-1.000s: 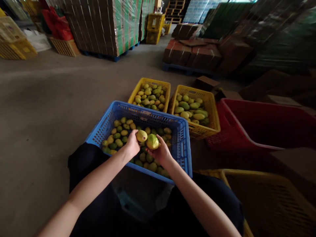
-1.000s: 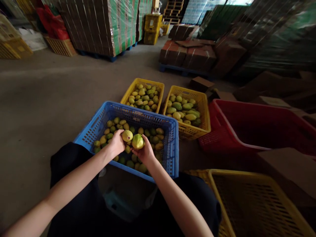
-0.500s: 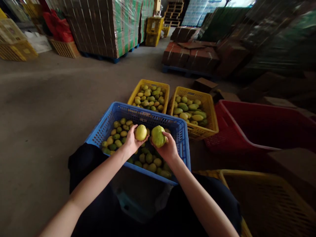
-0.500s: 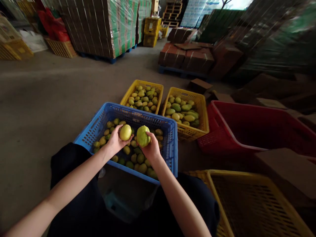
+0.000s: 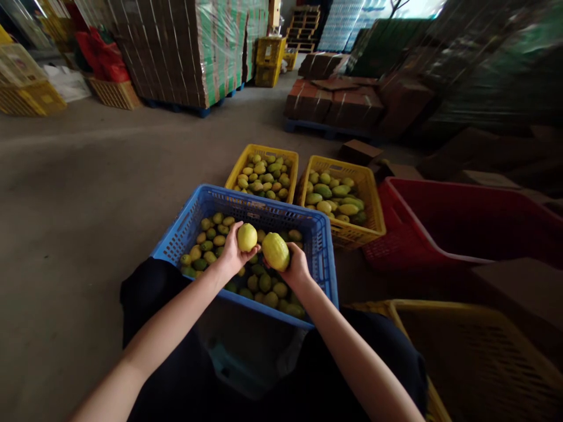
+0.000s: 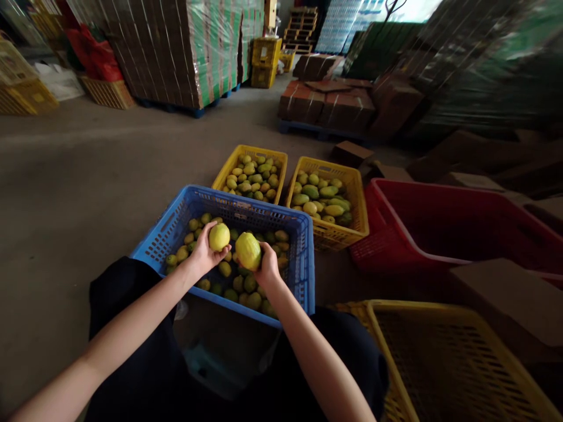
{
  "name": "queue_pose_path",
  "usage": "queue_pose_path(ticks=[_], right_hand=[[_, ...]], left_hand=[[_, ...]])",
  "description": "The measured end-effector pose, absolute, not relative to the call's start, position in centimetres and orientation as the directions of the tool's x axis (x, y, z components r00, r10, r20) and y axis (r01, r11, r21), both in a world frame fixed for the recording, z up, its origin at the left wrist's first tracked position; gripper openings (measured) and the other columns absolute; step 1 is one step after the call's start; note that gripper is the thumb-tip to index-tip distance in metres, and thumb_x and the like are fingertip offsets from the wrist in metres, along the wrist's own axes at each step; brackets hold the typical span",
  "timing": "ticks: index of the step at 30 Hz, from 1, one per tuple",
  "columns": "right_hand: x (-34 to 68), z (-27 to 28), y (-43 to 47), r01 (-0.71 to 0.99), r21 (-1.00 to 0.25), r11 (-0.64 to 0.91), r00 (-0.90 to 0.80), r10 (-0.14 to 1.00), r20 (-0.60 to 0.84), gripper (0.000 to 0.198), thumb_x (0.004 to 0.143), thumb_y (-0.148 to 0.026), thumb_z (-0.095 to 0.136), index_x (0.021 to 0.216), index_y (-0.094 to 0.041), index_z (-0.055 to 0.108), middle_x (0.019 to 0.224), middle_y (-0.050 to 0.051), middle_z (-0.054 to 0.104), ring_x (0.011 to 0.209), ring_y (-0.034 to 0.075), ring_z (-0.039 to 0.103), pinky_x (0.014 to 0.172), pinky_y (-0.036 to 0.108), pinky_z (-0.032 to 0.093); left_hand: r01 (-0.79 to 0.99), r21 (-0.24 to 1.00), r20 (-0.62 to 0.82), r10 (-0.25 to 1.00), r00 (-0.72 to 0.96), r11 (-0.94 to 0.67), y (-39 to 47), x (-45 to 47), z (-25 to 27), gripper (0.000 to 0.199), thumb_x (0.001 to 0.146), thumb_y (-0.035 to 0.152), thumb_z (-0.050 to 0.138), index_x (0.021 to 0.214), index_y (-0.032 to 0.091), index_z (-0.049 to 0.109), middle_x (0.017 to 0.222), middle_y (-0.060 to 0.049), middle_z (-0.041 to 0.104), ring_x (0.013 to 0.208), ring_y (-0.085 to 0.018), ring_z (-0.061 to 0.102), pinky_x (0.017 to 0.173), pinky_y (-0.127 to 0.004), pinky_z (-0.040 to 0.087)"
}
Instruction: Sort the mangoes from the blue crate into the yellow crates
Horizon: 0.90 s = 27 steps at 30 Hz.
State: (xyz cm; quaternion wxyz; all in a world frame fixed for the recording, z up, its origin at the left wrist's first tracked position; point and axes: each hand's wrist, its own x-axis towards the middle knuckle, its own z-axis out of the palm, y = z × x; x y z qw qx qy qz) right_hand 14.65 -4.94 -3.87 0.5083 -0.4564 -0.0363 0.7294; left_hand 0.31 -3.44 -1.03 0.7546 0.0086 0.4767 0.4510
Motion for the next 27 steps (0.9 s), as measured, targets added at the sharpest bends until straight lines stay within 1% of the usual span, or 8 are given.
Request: queue_pose_path(ticks=[3,6,9,13,16,19,24,27], right_hand=[[14.6,-3.4,-5.2,-0.698,-0.472,-0.538,-0.121,0.738,-0.664,0.021,0.082,-0.028,0.042,0.082,-0.017,0.060,0.058,0.005,0.065,0.058,0.023,0.066,0.044,0.033,0.054],[14.9,-2.9,-5.4,-0.691,-0.463,-0.555,-0.139,0.731,-0.669,0.028,0.087,-0.038,0.042,0.083,-0.017,0.061,0.058,0.005,0.066,0.054,0.021,0.065,0.039,0.029,0.050],[15.0,-2.4,-5.5,-0.715,-0.471,-0.517,-0.136,0.764,-0.631,0.030,0.087,-0.044,0.048,0.084,-0.017,0.062,0.061,0.004,0.067,0.052,0.019,0.064,0.041,0.027,0.052],[15.0,-2.1,-5.6,-0.748,-0.482,-0.457,-0.090,0.788,-0.609,0.022,0.083,-0.040,0.055,0.082,-0.019,0.061,0.062,0.003,0.068,0.053,0.018,0.065,0.042,0.026,0.052],[15.0,-2.2,-5.6,-0.758,-0.434,-0.487,-0.137,0.770,-0.624,0.025,0.085,-0.040,0.049,0.080,-0.018,0.061,0.060,0.004,0.068,0.058,0.020,0.067,0.046,0.028,0.054],[14.9,-2.7,-5.4,-0.766,-0.406,-0.499,-0.146,0.750,-0.646,0.028,0.088,-0.035,0.042,0.080,-0.018,0.062,0.059,0.006,0.067,0.062,0.022,0.068,0.052,0.033,0.057],[14.7,-3.3,-5.1,-0.780,-0.431,-0.454,-0.068,0.746,-0.662,0.028,0.090,-0.035,0.043,0.080,-0.018,0.063,0.058,0.003,0.067,0.061,0.021,0.068,0.057,0.035,0.059],[14.8,-3.3,-5.2,-0.771,-0.435,-0.466,-0.103,0.764,-0.637,0.026,0.088,-0.037,0.050,0.079,-0.017,0.062,0.056,0.003,0.067,0.057,0.020,0.067,0.056,0.033,0.058]], left_hand=[[-0.692,0.388,-0.704,0.681,0.204,0.609,-3.3,0.2,-1.2,0.032,0.088,0.038,0.043,0.085,0.013,0.062,0.055,-0.006,0.061,0.045,-0.015,0.059,0.038,-0.021,0.047],[-0.741,0.344,-0.668,0.705,0.239,0.577,-3.4,0.3,-1.4,0.030,0.090,0.031,0.040,0.096,0.013,0.063,0.066,-0.009,0.067,0.058,-0.018,0.066,0.048,-0.024,0.053],[-0.760,0.337,-0.653,0.720,0.237,0.556,-3.4,0.3,-1.5,0.029,0.091,0.031,0.041,0.094,0.013,0.063,0.070,-0.009,0.067,0.063,-0.018,0.067,0.053,-0.027,0.056],[-0.774,0.366,-0.701,0.700,0.135,0.516,-3.2,0.2,-1.7,0.022,0.087,0.034,0.051,0.090,0.014,0.061,0.061,-0.003,0.063,0.053,-0.015,0.062,0.047,-0.024,0.054],[-0.774,0.343,-0.698,0.696,0.170,0.532,-3.2,0.2,-2.0,0.028,0.091,0.032,0.043,0.094,0.013,0.063,0.062,-0.005,0.063,0.052,-0.015,0.062,0.045,-0.022,0.052],[-0.790,0.313,-0.672,0.711,0.208,0.528,-3.2,0.4,-2.1,0.034,0.094,0.024,0.033,0.100,0.011,0.063,0.066,-0.007,0.065,0.056,-0.015,0.065,0.050,-0.022,0.054],[-0.816,0.329,-0.683,0.716,0.143,0.476,-3.1,0.4,-2.1,0.025,0.090,0.026,0.043,0.095,0.013,0.064,0.066,-0.006,0.066,0.067,-0.018,0.069,0.060,-0.026,0.057],[-0.826,0.320,-0.708,0.696,0.118,0.465,-2.9,0.2,-2.5,0.026,0.090,0.028,0.042,0.093,0.013,0.063,0.063,-0.005,0.065,0.068,-0.019,0.069,0.062,-0.029,0.058]])
